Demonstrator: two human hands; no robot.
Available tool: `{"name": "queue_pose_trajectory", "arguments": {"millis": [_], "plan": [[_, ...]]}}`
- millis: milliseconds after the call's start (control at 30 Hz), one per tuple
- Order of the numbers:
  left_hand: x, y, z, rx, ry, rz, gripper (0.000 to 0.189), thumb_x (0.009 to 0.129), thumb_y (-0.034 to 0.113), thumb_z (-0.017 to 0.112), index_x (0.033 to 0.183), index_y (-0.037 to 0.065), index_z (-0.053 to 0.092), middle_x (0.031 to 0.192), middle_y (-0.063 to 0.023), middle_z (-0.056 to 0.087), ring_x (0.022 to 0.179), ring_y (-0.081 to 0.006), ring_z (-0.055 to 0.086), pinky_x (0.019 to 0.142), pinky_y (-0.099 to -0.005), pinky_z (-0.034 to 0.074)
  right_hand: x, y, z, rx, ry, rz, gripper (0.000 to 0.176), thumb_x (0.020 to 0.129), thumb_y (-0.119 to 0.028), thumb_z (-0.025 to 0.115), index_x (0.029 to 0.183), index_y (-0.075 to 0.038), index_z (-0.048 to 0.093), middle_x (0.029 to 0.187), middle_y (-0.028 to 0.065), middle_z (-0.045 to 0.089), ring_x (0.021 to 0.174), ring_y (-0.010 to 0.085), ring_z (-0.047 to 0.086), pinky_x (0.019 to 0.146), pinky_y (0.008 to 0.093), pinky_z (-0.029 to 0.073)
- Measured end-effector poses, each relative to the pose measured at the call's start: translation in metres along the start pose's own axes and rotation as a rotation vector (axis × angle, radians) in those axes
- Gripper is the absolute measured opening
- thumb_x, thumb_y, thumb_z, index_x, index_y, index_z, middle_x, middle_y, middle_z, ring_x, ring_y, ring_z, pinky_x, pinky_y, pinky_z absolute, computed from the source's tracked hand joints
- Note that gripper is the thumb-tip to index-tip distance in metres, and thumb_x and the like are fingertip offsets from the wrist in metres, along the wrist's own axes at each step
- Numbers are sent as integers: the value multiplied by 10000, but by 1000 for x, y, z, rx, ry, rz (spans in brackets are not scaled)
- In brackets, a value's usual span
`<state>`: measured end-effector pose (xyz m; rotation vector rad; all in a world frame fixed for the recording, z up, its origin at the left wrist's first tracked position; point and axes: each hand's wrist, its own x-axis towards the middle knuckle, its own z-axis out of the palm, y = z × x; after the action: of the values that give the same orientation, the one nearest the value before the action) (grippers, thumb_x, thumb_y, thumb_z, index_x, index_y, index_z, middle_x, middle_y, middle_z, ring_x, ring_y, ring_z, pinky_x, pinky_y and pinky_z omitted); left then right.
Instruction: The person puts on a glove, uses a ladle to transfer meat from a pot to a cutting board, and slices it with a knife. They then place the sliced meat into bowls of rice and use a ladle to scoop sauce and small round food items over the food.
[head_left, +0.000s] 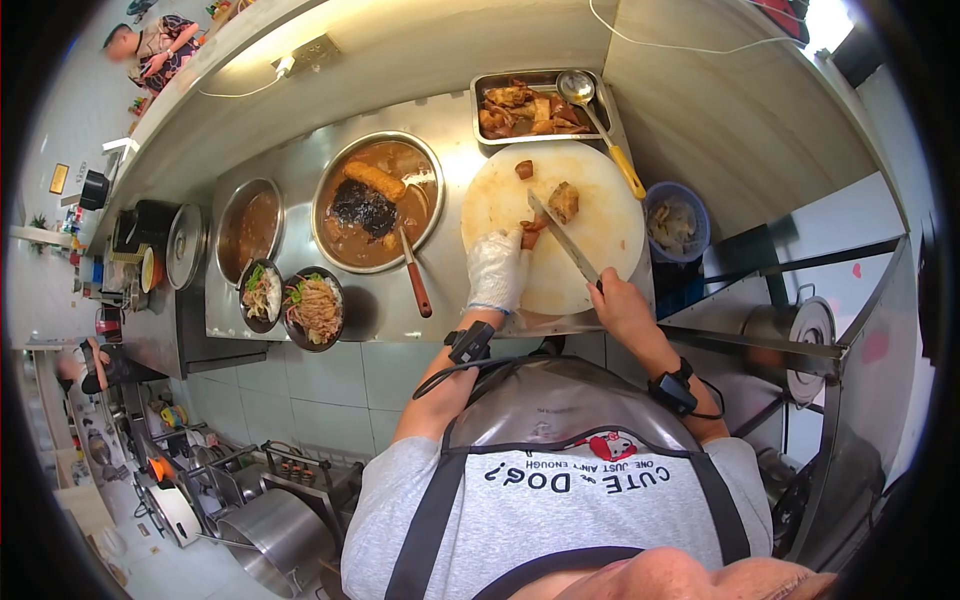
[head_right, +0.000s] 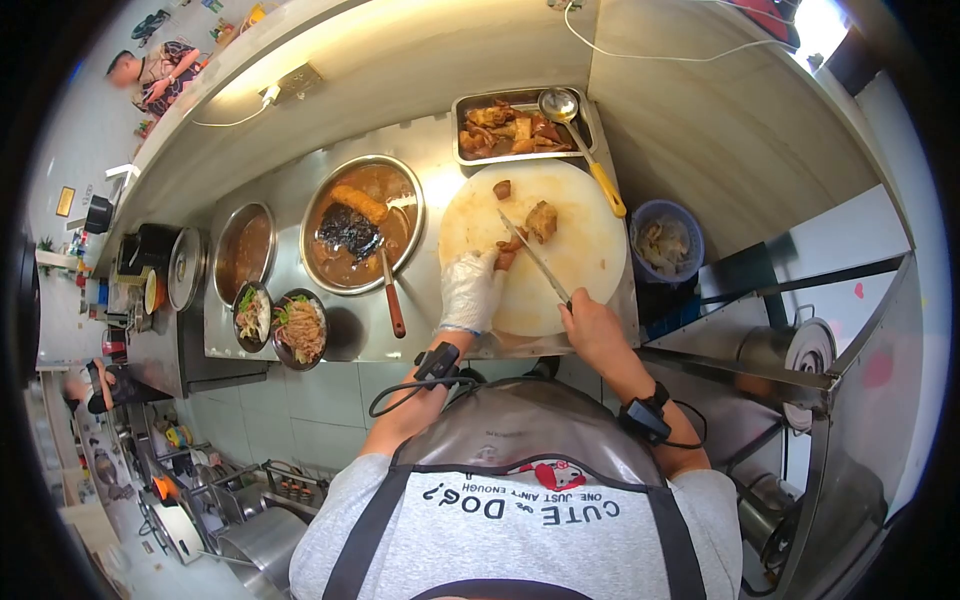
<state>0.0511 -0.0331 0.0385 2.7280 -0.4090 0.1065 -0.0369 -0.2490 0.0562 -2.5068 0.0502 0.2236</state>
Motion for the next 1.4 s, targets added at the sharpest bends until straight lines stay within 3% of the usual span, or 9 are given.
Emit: {"name": "queue_pose_trajectory", "arguments": {"millis": [733, 800, 1333, 1400], "plan": [[-6, -9, 3, 80, 56, 3, 199, 763, 244, 738, 825, 60, 693, 820, -155, 654, 831, -342, 653, 763, -453, 510, -7, -5, 6, -18, -95, -39, 286, 964, -251, 587, 939, 18, 496, 750, 292, 641, 750, 488, 639, 670, 555, 507], [-7, -10, 5, 99, 90, 26, 147, 753, 203, 713, 796, 65, 692, 812, -150, 650, 808, -333, 661, 710, -456, 517, -8, -10, 2, -33, -110, -26, 284, 964, -248, 584, 939, 21, 496, 751, 294, 641, 751, 487, 641, 672, 554, 508], [-12, -16, 7, 90, 163, 22, 105, 767, 146, 695, 808, 49, 696, 841, -181, 646, 812, -369, 645, 733, -472, 512, -8, -4, 16, -5, -109, -79, 279, 964, -232, 585, 949, 30, 488, 744, 304, 634, 746, 503, 628, 675, 555, 503], [-16, -17, 4, 82, 56, 0, 95, 784, 137, 680, 822, 52, 698, 854, -179, 649, 832, -368, 641, 758, -476, 510, -17, -3, 19, 47, -104, -60, 278, 962, -231, 588, 948, 28, 489, 743, 307, 631, 750, 507, 623, 677, 556, 501]]}}
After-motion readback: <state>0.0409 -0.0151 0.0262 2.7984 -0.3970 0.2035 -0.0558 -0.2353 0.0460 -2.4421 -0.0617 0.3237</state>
